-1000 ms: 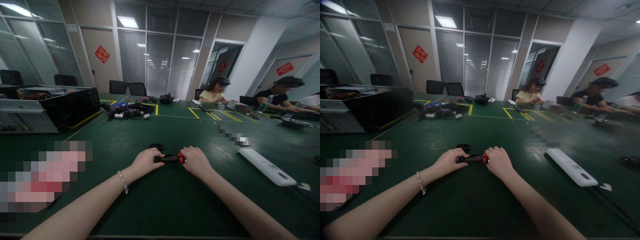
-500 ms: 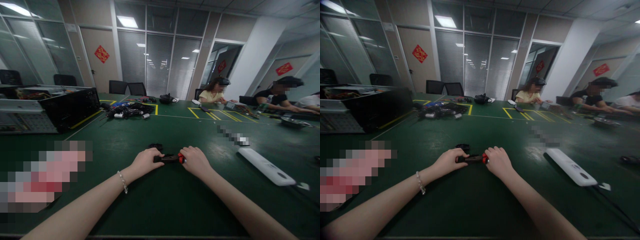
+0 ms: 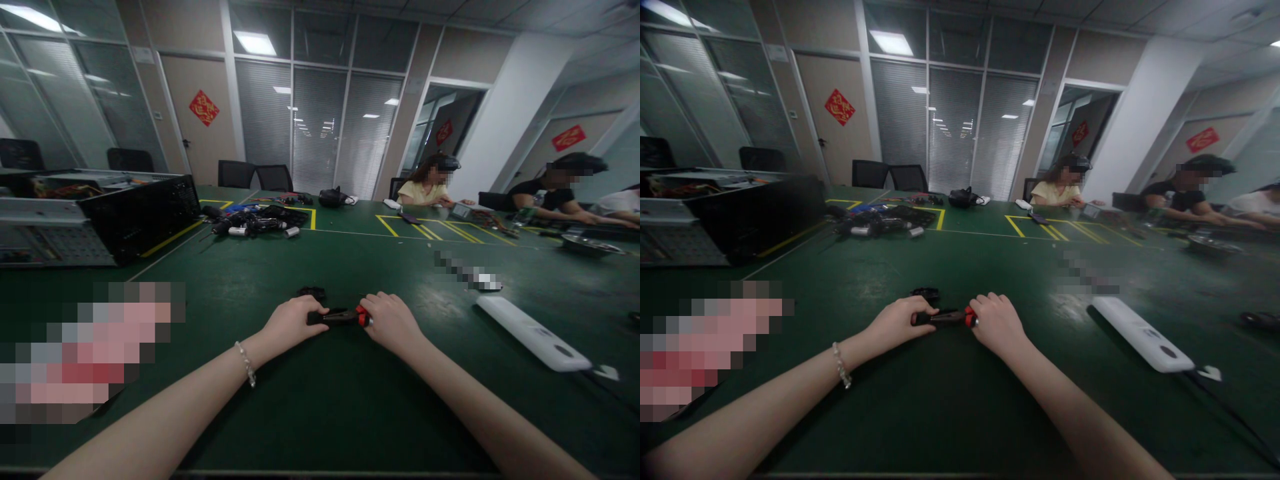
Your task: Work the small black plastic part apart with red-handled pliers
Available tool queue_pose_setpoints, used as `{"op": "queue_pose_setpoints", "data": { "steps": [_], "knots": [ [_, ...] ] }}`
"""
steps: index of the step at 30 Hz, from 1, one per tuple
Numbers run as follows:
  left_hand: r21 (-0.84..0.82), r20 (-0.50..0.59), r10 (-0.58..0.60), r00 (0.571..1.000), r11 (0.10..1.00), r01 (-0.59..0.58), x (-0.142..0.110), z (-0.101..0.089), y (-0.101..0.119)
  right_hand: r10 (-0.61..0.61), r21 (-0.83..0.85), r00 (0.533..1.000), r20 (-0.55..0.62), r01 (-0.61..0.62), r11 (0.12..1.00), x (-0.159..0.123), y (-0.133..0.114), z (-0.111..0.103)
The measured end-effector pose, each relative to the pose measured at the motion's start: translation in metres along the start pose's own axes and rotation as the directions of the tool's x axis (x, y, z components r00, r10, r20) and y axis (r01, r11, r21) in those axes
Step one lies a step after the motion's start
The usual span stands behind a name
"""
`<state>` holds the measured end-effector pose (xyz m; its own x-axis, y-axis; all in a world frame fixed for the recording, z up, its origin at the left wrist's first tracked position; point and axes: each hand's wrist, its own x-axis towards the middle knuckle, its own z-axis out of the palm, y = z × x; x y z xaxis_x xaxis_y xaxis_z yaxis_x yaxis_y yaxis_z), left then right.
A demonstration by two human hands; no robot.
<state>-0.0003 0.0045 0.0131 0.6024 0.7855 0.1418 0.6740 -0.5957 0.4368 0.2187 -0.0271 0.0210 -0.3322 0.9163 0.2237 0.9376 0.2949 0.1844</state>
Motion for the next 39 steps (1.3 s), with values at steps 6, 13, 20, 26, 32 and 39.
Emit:
{"op": "queue_pose_setpoints", "data": {
  "steps": [6, 13, 20, 26, 32, 39],
  "knots": [
    [-0.011, -0.012, 0.007, 1.000, 1.000, -0.007, -0.0003, 0.0007, -0.0020, 0.004, 0.006, 1.000, 0.006, -0.004, 1.000, 0.0000, 0.0008, -0.0004],
    [0.000, -0.004, 0.001, 1.000, 1.000, -0.001, 0.0005, 0.0020, -0.0019, 0.002, -0.005, 1.000, 0.019, -0.002, 1.000, 0.0009, -0.0007, -0.0019],
    [-0.006, 0.001, -0.006, 1.000, 1.000, 0.006, 0.0002, 0.0013, -0.0015, 0.010, -0.009, 1.000, 0.028, -0.010, 1.000, 0.0007, 0.0001, -0.0026],
    [-0.011, -0.001, -0.002, 1.000, 1.000, 0.001, -0.0001, 0.0010, -0.0008, -0.003, 0.003, 1.000, -0.003, 0.003, 1.000, 0.0009, 0.0003, 0.0002],
    [-0.012, 0.004, -0.007, 1.000, 1.000, 0.007, -0.0008, -0.0009, -0.0004, -0.003, 0.010, 1.000, 0.004, 0.003, 1.000, -0.0006, 0.0001, -0.0013],
    [-0.015, -0.003, 0.009, 1.000, 1.000, -0.009, 0.0000, 0.0003, -0.0017, -0.001, 0.007, 1.000, 0.004, 0.001, 1.000, -0.0001, 0.0008, -0.0002]
  ]
}}
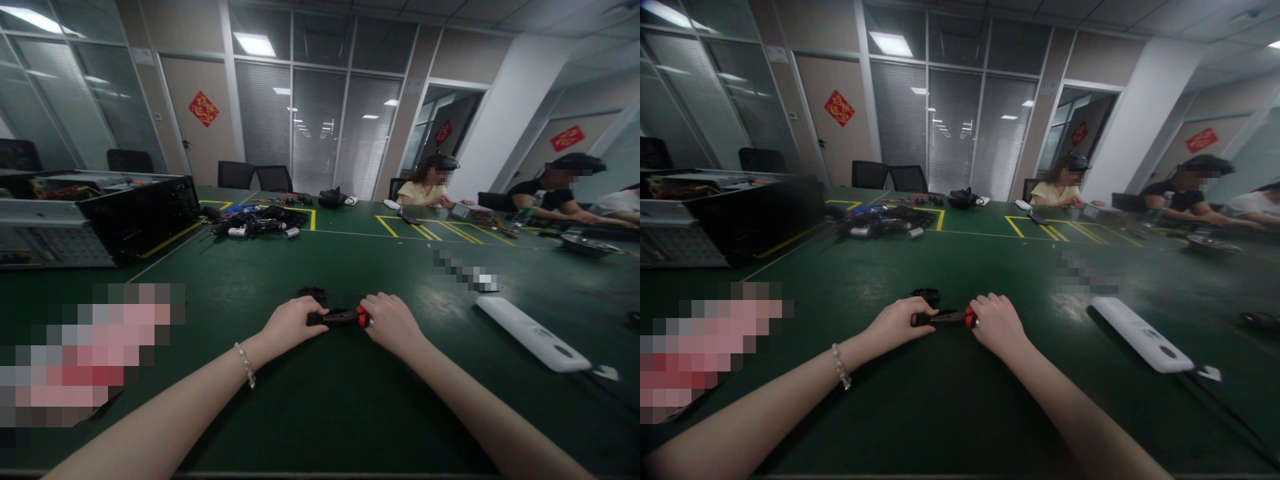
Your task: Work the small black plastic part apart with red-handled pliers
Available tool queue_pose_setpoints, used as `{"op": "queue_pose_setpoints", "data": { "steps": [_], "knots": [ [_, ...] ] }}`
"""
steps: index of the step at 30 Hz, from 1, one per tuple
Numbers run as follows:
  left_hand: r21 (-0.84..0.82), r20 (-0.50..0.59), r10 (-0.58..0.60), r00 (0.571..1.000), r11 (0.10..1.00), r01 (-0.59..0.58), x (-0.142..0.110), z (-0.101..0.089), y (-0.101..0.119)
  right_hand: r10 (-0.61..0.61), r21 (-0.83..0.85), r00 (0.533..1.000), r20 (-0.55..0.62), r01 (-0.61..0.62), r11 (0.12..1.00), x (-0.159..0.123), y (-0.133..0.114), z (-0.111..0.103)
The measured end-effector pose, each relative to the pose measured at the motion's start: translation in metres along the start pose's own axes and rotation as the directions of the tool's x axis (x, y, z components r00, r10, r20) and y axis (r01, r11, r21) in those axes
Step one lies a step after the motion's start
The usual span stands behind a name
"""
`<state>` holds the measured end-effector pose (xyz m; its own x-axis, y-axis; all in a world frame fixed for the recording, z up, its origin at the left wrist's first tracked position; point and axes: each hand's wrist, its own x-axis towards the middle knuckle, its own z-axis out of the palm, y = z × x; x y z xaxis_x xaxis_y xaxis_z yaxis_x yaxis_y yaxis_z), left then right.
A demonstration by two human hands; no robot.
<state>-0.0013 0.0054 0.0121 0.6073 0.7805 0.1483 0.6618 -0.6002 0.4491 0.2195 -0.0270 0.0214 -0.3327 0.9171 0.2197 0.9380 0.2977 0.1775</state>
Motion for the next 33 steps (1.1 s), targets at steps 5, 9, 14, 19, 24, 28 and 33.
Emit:
{"op": "queue_pose_setpoints", "data": {
  "steps": [5, 9, 14, 19, 24, 28, 33],
  "knots": [
    [0.014, -0.011, 0.000, 1.000, 1.000, 0.000, 0.0009, 0.0017, -0.0005, 0.003, -0.011, 1.000, 0.009, -0.003, 1.000, 0.0012, -0.0003, 0.0015],
    [0.008, -0.006, 0.000, 1.000, 1.000, 0.000, 0.0010, 0.0025, -0.0018, 0.001, 0.001, 1.000, -0.001, -0.001, 1.000, 0.0006, 0.0006, 0.0024],
    [0.009, -0.005, -0.009, 1.000, 1.000, 0.009, 0.0007, 0.0015, -0.0013, -0.005, -0.001, 1.000, -0.012, 0.005, 1.000, -0.0004, 0.0007, 0.0014],
    [0.007, 0.010, -0.016, 1.000, 1.000, 0.016, 0.0000, -0.0001, 0.0002, -0.002, -0.008, 1.000, -0.008, 0.002, 1.000, -0.0003, -0.0001, 0.0004],
    [0.014, 0.002, -0.013, 1.000, 1.000, 0.013, 0.0003, 0.0011, -0.0004, 0.007, -0.004, 1.000, 0.008, -0.007, 1.000, 0.0002, -0.0013, -0.0011],
    [0.015, -0.004, -0.013, 1.000, 1.000, 0.013, 0.0007, 0.0015, -0.0006, 0.010, 0.002, 1.000, 0.008, -0.010, 1.000, -0.0002, -0.0017, -0.0019],
    [0.015, -0.011, -0.001, 1.000, 1.000, 0.001, 0.0007, 0.0016, -0.0008, 0.005, -0.009, 1.000, -0.003, -0.005, 1.000, -0.0001, -0.0008, -0.0008]
  ]
}}
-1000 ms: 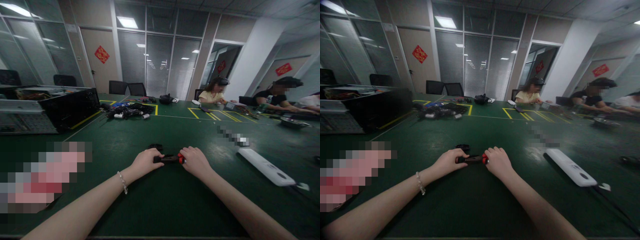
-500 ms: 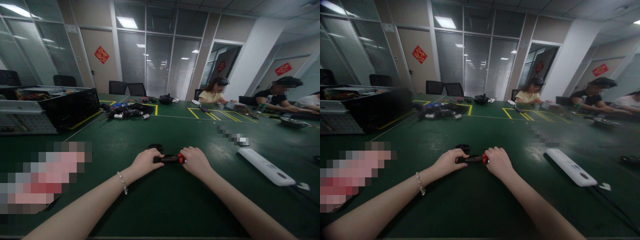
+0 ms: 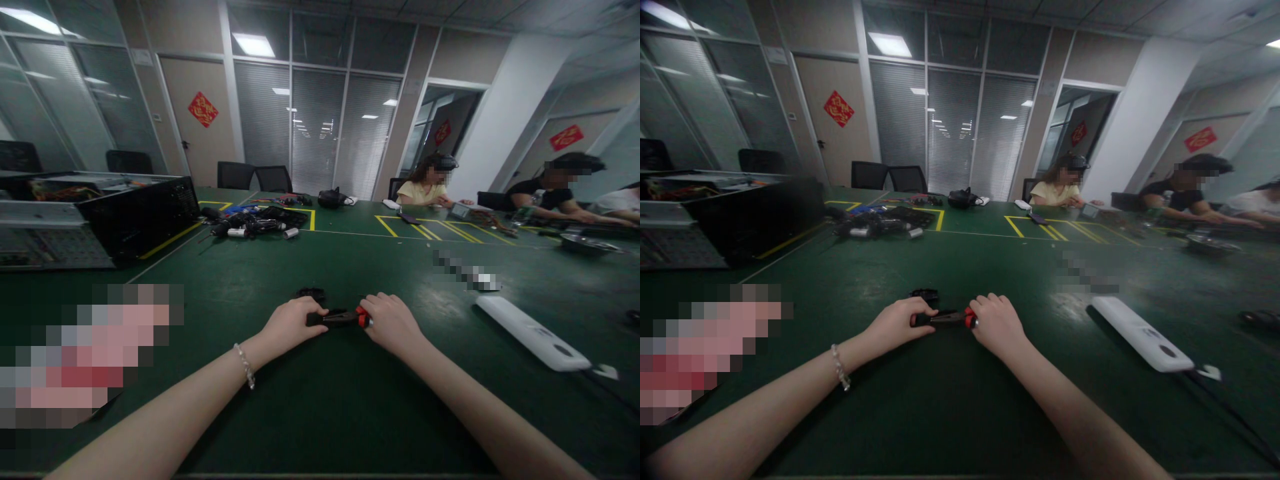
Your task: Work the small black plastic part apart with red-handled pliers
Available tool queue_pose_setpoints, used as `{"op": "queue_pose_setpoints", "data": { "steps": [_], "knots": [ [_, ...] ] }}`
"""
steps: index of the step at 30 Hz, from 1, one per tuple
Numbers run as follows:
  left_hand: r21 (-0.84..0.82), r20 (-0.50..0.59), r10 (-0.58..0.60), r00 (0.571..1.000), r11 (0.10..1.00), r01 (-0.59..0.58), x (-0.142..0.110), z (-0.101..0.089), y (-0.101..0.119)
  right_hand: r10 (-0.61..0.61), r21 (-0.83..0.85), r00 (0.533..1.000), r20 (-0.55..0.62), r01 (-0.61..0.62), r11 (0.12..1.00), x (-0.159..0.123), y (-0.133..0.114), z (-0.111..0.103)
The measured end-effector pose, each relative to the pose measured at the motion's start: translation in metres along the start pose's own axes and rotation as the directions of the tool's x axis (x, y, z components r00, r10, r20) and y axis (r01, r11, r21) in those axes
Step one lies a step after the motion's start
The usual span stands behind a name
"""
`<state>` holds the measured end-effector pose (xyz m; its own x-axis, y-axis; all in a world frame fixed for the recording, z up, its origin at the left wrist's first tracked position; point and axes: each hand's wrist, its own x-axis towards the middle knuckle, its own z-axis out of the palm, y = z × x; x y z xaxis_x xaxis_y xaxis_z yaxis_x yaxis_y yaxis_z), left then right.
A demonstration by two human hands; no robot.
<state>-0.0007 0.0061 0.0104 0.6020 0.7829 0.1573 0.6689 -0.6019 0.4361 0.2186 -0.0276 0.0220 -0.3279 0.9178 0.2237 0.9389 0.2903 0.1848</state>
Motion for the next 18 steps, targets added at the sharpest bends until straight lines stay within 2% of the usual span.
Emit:
{"op": "queue_pose_setpoints", "data": {
  "steps": [18],
  "knots": [
    [0.003, 0.013, -0.021, 1.000, 1.000, 0.021, -0.0013, -0.0029, 0.0032, 0.001, 0.004, 1.000, 0.012, -0.001, 1.000, -0.0003, 0.0006, 0.0005]
  ]
}}
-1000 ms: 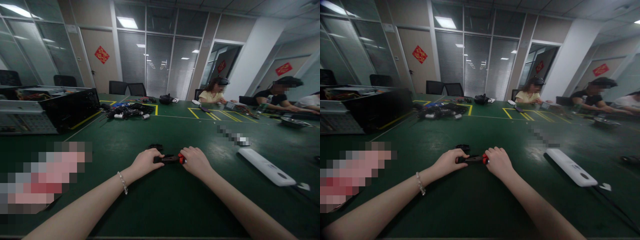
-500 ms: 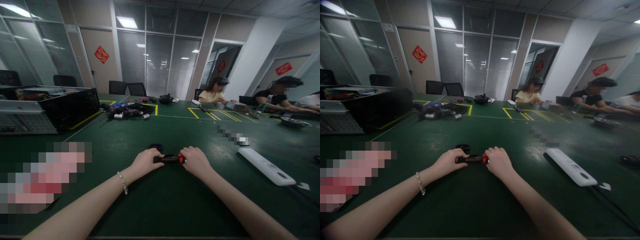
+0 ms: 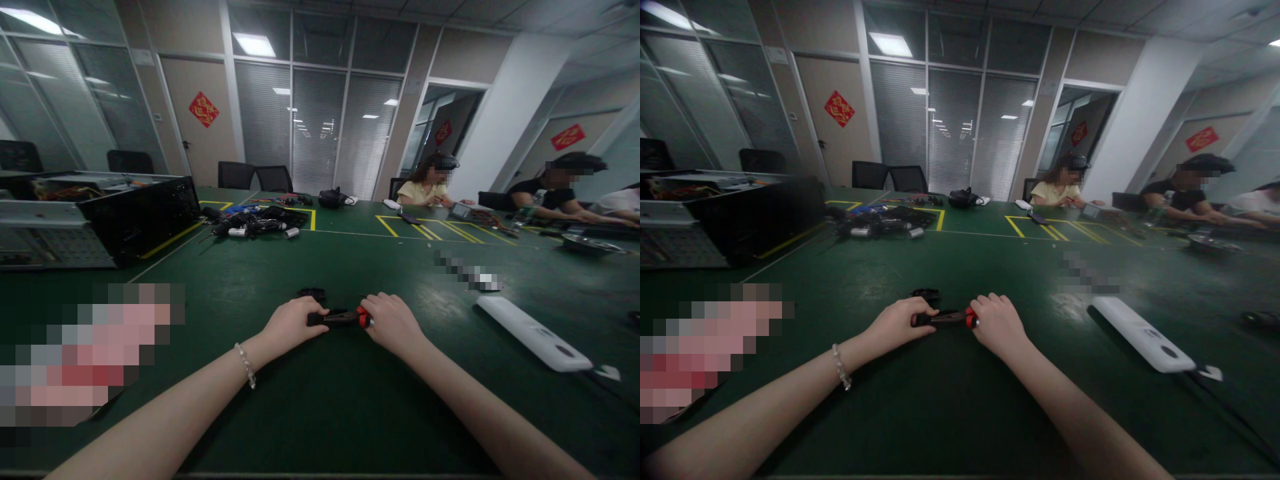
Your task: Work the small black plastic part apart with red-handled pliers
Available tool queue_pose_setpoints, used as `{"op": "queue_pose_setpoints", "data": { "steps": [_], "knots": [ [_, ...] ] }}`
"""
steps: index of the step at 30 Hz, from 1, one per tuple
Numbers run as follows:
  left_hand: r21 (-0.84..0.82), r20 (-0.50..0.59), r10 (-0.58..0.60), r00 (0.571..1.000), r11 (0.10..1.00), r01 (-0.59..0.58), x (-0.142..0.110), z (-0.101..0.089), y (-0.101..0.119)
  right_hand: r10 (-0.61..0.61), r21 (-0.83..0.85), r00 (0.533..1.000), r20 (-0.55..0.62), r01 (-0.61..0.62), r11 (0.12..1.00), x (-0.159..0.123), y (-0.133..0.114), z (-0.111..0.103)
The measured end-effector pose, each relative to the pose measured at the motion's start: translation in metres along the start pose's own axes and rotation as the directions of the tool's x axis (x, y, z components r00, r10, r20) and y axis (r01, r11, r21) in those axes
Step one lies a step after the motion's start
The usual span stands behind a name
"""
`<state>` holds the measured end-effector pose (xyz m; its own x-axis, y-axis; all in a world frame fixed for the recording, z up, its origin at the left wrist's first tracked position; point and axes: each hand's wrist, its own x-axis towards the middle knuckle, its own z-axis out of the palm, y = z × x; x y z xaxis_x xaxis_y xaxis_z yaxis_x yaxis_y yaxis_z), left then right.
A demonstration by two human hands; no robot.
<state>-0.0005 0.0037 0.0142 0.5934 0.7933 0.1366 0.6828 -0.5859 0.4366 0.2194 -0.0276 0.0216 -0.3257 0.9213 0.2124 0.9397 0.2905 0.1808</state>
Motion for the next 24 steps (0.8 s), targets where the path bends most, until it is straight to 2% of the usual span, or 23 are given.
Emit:
{"op": "queue_pose_setpoints", "data": {
  "steps": [8, 16, 24],
  "knots": [
    [-0.004, 0.017, 0.003, 1.000, 1.000, -0.003, 0.0001, -0.0004, -0.0001, 0.003, -0.010, 1.000, 0.024, -0.002, 1.000, 0.0013, -0.0023, -0.0026],
    [0.001, -0.015, 0.014, 1.000, 1.000, -0.014, 0.0004, 0.0012, -0.0013, -0.002, -0.008, 1.000, 0.004, 0.002, 1.000, 0.0009, -0.0005, -0.0003],
    [-0.002, 0.018, -0.011, 1.000, 1.000, 0.011, -0.0009, -0.0011, 0.0011, 0.001, -0.007, 1.000, 0.011, -0.001, 1.000, 0.0012, -0.0010, -0.0009]
  ]
}}
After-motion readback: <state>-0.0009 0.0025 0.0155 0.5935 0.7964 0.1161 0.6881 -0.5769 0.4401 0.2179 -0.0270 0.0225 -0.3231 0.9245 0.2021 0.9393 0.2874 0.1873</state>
